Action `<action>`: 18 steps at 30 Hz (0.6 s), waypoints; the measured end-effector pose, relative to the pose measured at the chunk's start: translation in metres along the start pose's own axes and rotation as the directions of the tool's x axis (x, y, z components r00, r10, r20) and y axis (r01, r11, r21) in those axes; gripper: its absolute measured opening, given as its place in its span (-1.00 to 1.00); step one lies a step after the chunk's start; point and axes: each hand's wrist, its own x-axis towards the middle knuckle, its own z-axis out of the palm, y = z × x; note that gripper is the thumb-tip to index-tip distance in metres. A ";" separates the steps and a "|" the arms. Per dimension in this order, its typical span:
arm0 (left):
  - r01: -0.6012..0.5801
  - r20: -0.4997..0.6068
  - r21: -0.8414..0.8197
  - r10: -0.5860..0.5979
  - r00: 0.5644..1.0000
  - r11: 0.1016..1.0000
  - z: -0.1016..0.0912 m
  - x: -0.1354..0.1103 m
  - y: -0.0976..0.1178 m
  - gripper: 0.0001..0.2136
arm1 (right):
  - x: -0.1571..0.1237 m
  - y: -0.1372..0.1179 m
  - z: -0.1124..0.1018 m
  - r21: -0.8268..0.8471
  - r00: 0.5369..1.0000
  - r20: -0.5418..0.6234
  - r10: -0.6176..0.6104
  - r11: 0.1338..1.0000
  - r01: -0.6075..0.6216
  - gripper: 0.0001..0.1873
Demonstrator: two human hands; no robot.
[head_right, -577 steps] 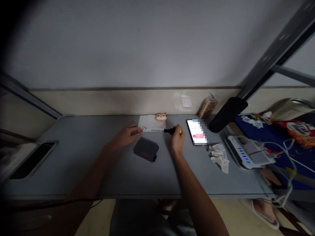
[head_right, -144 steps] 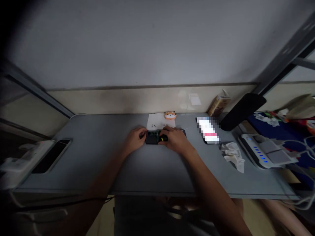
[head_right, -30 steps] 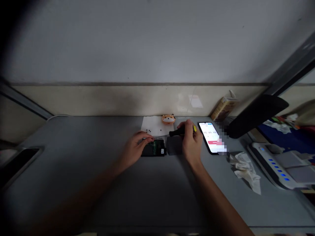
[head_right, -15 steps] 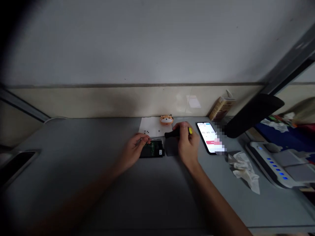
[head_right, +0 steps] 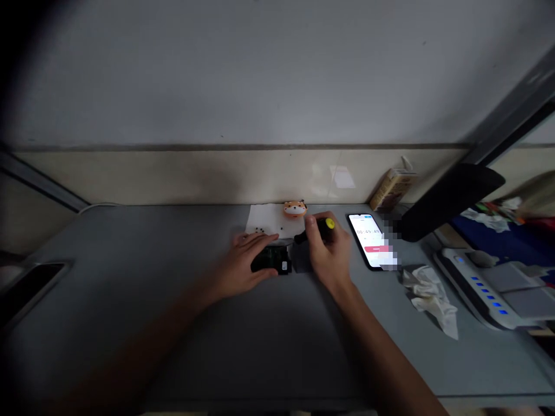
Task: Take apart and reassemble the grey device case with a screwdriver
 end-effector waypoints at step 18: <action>-0.022 0.102 0.062 0.016 0.995 0.998 0.002 0.000 0.002 -0.45 | -0.004 -0.003 0.002 -0.054 0.994 0.105 -0.009 0.998 0.014 -0.64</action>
